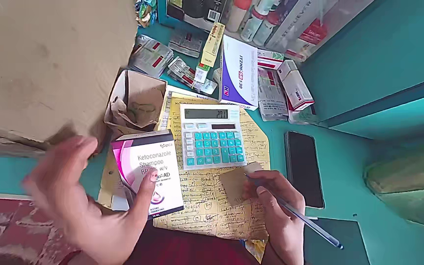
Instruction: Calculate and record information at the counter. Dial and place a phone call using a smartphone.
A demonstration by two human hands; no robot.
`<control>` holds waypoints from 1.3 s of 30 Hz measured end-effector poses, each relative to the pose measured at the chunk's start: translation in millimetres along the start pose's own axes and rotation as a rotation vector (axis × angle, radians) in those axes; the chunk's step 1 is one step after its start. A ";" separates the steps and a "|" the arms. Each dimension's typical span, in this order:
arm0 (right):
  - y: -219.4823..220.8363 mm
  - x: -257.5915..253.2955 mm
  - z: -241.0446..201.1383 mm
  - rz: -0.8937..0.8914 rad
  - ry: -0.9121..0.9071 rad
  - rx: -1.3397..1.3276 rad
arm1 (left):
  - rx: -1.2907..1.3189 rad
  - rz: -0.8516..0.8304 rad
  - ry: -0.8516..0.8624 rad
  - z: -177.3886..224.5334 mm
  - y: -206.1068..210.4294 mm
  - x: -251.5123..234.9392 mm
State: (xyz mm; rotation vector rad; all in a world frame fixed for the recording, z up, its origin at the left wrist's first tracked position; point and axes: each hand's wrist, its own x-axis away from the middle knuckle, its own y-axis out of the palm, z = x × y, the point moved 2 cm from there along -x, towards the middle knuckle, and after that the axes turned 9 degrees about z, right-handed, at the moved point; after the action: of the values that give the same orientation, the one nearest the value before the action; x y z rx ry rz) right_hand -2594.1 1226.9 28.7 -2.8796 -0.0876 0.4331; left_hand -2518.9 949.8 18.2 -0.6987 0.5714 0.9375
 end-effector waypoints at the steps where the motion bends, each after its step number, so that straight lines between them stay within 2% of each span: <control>1: 0.1 1.2 0.8 -0.005 0.017 0.004 | -0.059 0.012 0.076 4.7 -4.6 4.3; 3: 0.4 1.0 0.5 -0.008 0.041 0.014 | -0.041 -0.077 0.258 25.6 -5.1 6.9; 7: 0.7 3.8 -7.6 0.035 -0.002 0.026 | 0.415 -0.646 0.629 70.8 16.1 3.4; 9: 3.2 7.4 -15.7 0.071 -0.019 0.115 | 0.476 -0.774 0.721 79.4 31.9 15.4; 14: 2.6 9.3 -9.1 0.105 0.060 0.188 | 0.148 -0.703 0.810 75.4 55.3 41.1; 17: 5.9 10.3 -5.0 0.117 0.061 0.202 | 0.081 -0.737 0.794 71.7 58.8 49.2; 20: 6.7 10.8 -4.0 0.135 0.037 0.212 | 0.029 -0.752 0.865 70.7 59.8 51.7; 32: 7.6 10.7 1.6 0.181 0.038 0.318 | 0.045 -0.770 0.857 67.9 61.8 51.7; 39: 5.7 11.1 1.4 0.149 0.060 0.296 | 0.122 -0.672 0.750 62.6 67.2 56.5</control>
State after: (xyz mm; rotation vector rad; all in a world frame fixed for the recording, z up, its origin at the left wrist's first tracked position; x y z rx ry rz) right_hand -2583.8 1222.6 23.0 -2.6126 0.1866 0.3518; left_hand -2541.5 1053.5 -0.4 -1.0452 0.9566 -0.0153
